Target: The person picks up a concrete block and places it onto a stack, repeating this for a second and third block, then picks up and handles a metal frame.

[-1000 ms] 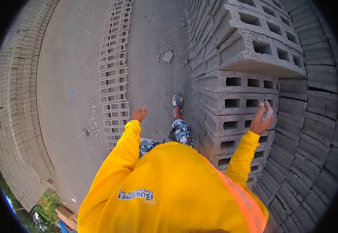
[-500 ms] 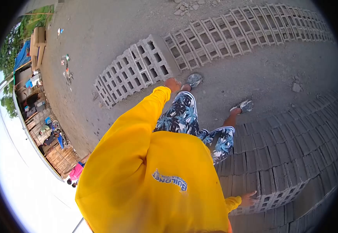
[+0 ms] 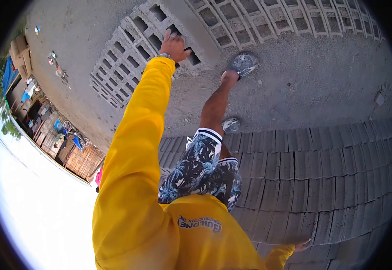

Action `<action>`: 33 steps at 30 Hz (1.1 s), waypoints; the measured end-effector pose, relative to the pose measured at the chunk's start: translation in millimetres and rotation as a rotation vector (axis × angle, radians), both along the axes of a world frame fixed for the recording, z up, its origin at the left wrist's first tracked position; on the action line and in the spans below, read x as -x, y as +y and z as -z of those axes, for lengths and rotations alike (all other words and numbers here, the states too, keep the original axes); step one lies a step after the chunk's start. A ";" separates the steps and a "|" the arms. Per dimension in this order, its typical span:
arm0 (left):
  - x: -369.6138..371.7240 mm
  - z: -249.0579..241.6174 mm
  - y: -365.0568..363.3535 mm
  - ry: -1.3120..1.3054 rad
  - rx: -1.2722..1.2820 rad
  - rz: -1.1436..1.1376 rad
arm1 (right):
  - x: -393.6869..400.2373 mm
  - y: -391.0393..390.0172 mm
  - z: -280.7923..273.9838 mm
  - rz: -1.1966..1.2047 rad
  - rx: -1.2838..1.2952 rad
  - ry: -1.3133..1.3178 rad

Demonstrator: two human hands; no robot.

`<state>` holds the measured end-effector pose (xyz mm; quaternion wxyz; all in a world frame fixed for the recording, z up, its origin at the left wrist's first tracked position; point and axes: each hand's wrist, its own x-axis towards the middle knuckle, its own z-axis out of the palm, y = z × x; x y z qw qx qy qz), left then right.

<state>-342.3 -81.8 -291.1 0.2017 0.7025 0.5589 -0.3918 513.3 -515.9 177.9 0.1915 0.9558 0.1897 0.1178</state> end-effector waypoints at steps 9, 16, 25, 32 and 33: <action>-31.4 2.6 23.5 -0.035 -0.084 -0.196 | 17.1 -7.1 4.3 0.069 -0.151 0.061; -95.3 -84.9 29.6 -0.443 0.000 -0.484 | 42.1 8.1 4.4 0.163 -0.144 0.025; -377.1 -337.8 -19.2 -0.932 0.112 -0.864 | 78.5 40.3 -22.6 0.172 -0.211 0.034; -617.4 -526.7 -46.8 -1.313 0.212 -0.760 | 80.9 42.2 -50.8 0.194 -0.323 0.109; -658.9 -564.9 -51.0 -1.365 0.240 -0.738 | 76.3 40.6 -54.7 0.179 -0.358 0.120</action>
